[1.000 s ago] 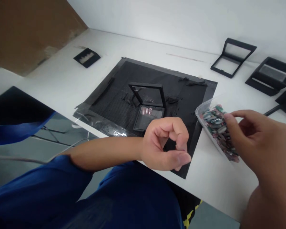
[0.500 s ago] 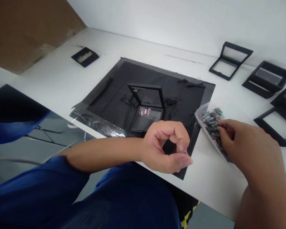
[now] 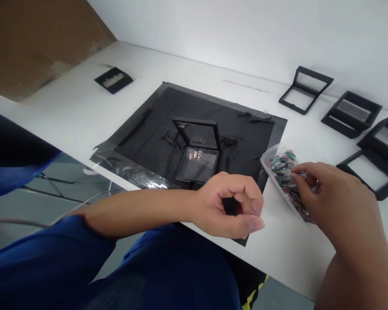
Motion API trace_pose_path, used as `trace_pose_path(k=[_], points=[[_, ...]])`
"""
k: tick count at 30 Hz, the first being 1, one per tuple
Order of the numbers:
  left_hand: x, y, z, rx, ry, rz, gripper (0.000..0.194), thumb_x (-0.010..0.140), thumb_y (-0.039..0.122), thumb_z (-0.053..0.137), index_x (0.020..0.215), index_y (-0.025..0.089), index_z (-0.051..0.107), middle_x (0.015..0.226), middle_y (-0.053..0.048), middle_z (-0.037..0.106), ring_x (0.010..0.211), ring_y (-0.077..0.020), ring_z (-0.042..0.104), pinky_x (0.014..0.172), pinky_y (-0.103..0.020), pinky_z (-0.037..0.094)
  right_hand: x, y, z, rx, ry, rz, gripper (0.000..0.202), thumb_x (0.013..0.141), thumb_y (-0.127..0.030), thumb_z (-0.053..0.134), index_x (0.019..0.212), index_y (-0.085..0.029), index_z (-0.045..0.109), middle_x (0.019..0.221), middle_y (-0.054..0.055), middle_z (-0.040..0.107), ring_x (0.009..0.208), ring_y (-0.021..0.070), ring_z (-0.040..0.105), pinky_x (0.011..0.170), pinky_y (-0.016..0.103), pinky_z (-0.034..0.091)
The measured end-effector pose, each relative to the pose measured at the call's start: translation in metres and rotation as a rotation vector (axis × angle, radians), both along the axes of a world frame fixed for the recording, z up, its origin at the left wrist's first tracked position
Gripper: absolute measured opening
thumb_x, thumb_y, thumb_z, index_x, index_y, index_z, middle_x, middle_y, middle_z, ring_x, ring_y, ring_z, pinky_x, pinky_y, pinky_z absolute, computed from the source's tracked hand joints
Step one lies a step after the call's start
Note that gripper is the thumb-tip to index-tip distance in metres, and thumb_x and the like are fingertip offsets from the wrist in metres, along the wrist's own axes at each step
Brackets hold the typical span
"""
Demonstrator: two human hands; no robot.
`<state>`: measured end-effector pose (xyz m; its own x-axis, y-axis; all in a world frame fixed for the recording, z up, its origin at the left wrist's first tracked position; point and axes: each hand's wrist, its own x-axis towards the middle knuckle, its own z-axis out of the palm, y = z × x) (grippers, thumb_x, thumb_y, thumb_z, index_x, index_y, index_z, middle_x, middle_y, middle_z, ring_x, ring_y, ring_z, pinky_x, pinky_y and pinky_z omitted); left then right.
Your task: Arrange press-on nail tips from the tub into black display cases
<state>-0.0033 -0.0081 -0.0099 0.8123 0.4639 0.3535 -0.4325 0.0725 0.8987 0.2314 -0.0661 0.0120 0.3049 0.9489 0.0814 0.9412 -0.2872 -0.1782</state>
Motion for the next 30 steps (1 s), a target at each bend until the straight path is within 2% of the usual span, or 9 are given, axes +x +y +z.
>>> trace_pose_path(k=[3, 7, 9, 12, 15, 19, 24, 30], points=[[-0.003, -0.002, 0.000, -0.005, 0.093, -0.024, 0.027, 0.078, 0.016, 0.080, 0.093, 0.019, 0.057, 0.062, 0.008, 0.057, 0.053, -0.0035, 0.049, 0.054, -0.018, 0.042, -0.003, 0.000, 0.003, 0.111, 0.066, 0.079, 0.036, 0.083, -0.067, 0.053, 0.093, -0.038, 0.073, 0.068, -0.004, 0.061, 0.054, 0.0166, 0.053, 0.048, 0.032, 0.036], [-0.007, -0.003, 0.004, 0.028, 0.238, -0.053, 0.025, 0.079, 0.023, 0.079, 0.092, 0.019, 0.058, 0.069, 0.006, 0.061, 0.058, -0.0037, 0.051, 0.056, -0.018, 0.041, -0.015, 0.003, 0.009, 0.396, 0.154, 0.256, 0.029, 0.091, -0.056, 0.060, 0.093, -0.031, 0.075, 0.097, 0.001, 0.068, 0.081, 0.0175, 0.063, 0.063, 0.034, 0.049], [-0.007, -0.002, 0.007, 0.040, 0.278, -0.060, 0.025, 0.079, 0.027, 0.079, 0.092, 0.019, 0.059, 0.071, 0.006, 0.063, 0.059, -0.0034, 0.052, 0.058, -0.018, 0.042, -0.020, 0.003, 0.011, 0.452, 0.222, 0.266, 0.024, 0.090, -0.051, 0.065, 0.093, -0.029, 0.075, 0.105, 0.000, 0.071, 0.086, 0.0167, 0.066, 0.062, 0.031, 0.050], [-0.007, -0.001, 0.010, 0.031, 0.316, -0.067, 0.026, 0.078, 0.031, 0.079, 0.090, 0.019, 0.060, 0.072, 0.005, 0.065, 0.058, -0.0032, 0.051, 0.057, -0.017, 0.041, -0.024, 0.001, 0.011, 0.420, 0.346, 0.166, 0.024, 0.087, -0.051, 0.070, 0.098, -0.031, 0.075, 0.099, -0.003, 0.074, 0.080, 0.0148, 0.067, 0.051, 0.026, 0.048], [-0.006, 0.001, 0.010, 0.004, 0.330, -0.074, 0.028, 0.077, 0.035, 0.080, 0.089, 0.019, 0.059, 0.071, 0.005, 0.063, 0.059, -0.0041, 0.051, 0.057, -0.018, 0.042, -0.023, -0.001, 0.010, 0.366, 0.356, 0.088, 0.028, 0.085, -0.056, 0.070, 0.100, -0.033, 0.076, 0.097, -0.004, 0.075, 0.075, 0.0146, 0.067, 0.051, 0.026, 0.049], [-0.006, 0.003, 0.009, -0.007, 0.313, -0.085, 0.029, 0.077, 0.032, 0.080, 0.089, 0.019, 0.058, 0.070, 0.006, 0.061, 0.061, -0.0053, 0.053, 0.059, -0.020, 0.043, -0.020, 0.001, 0.009, 0.333, 0.283, 0.122, 0.029, 0.086, -0.056, 0.068, 0.095, -0.030, 0.075, 0.094, -0.003, 0.074, 0.069, 0.0147, 0.064, 0.053, 0.029, 0.047], [-0.006, 0.002, 0.006, -0.022, 0.311, -0.100, 0.028, 0.076, 0.026, 0.082, 0.091, 0.019, 0.059, 0.073, 0.005, 0.062, 0.062, -0.0052, 0.053, 0.060, -0.020, 0.043, -0.022, 0.001, 0.010, 0.425, 0.223, 0.146, 0.025, 0.086, -0.052, 0.072, 0.091, -0.028, 0.075, 0.090, -0.002, 0.073, 0.069, 0.0165, 0.064, 0.055, 0.031, 0.044], [-0.002, 0.003, 0.014, -0.249, 0.215, -0.135, 0.025, 0.077, 0.020, 0.081, 0.086, 0.016, 0.058, 0.067, 0.006, 0.062, 0.059, -0.0044, 0.058, 0.058, -0.017, 0.046, -0.025, -0.001, 0.014, 0.453, 0.258, 0.089, 0.019, 0.085, -0.045, 0.073, 0.094, -0.028, 0.077, 0.090, -0.002, 0.074, 0.077, 0.0177, 0.069, 0.057, 0.030, 0.046]])
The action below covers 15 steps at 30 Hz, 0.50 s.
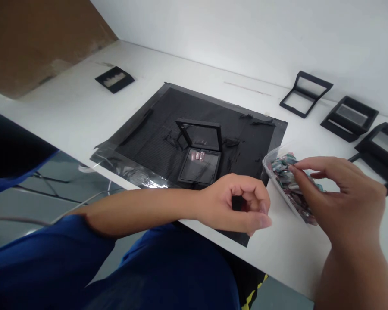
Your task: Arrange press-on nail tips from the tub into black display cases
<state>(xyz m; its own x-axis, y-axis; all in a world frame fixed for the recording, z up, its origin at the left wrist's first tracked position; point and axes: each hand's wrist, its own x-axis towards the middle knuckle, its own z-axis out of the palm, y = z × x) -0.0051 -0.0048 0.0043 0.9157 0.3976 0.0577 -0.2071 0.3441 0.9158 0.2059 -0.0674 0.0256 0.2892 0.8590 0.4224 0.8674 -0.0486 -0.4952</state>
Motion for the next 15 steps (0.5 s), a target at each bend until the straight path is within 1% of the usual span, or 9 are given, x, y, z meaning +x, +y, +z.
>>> trace_pose_path(k=[4, 6, 8, 11, 15], points=[[0.0003, 0.0014, 0.0064, -0.059, 0.027, 0.025, 0.026, 0.075, 0.016, 0.083, 0.083, 0.015, 0.059, 0.063, 0.006, 0.062, 0.055, -0.0035, 0.058, 0.055, -0.014, 0.046, 0.0015, 0.0014, -0.0010, -0.022, 0.041, -0.002, 0.016, 0.083, -0.043, 0.074, 0.093, -0.030, 0.077, 0.091, -0.004, 0.074, 0.076, 0.0155, 0.069, 0.053, 0.028, 0.044], [-0.0001, 0.0014, 0.0075, -0.075, 0.031, 0.016, 0.027, 0.073, 0.015, 0.084, 0.082, 0.015, 0.059, 0.062, 0.006, 0.062, 0.055, -0.0037, 0.059, 0.055, -0.014, 0.046, 0.0021, 0.0019, -0.0020, -0.033, 0.060, -0.003, 0.016, 0.084, -0.043, 0.074, 0.093, -0.031, 0.077, 0.092, -0.004, 0.074, 0.076, 0.0158, 0.069, 0.053, 0.028, 0.045], [-0.0002, 0.0013, 0.0072, -0.084, 0.024, 0.012, 0.027, 0.073, 0.015, 0.084, 0.082, 0.014, 0.059, 0.062, 0.006, 0.063, 0.056, -0.0035, 0.060, 0.055, -0.014, 0.047, 0.0021, 0.0022, -0.0028, -0.046, 0.071, -0.029, 0.019, 0.084, -0.045, 0.073, 0.097, -0.032, 0.078, 0.093, -0.004, 0.075, 0.077, 0.0169, 0.070, 0.054, 0.028, 0.047], [0.0002, 0.0019, 0.0057, -0.087, 0.013, 0.025, 0.027, 0.073, 0.015, 0.085, 0.082, 0.015, 0.059, 0.063, 0.006, 0.063, 0.056, -0.0030, 0.060, 0.056, -0.014, 0.046, 0.0017, 0.0026, -0.0027, -0.064, 0.059, -0.090, 0.023, 0.082, -0.049, 0.074, 0.100, -0.036, 0.079, 0.091, -0.004, 0.076, 0.075, 0.0180, 0.071, 0.050, 0.027, 0.045], [0.0007, 0.0030, 0.0037, -0.069, 0.015, 0.029, 0.028, 0.074, 0.019, 0.085, 0.083, 0.015, 0.059, 0.063, 0.006, 0.063, 0.057, -0.0039, 0.060, 0.056, -0.016, 0.046, 0.0027, 0.0037, -0.0013, -0.113, 0.075, -0.140, 0.028, 0.081, -0.051, 0.074, 0.104, -0.034, 0.080, 0.083, -0.002, 0.076, 0.067, 0.0176, 0.070, 0.044, 0.025, 0.042]])
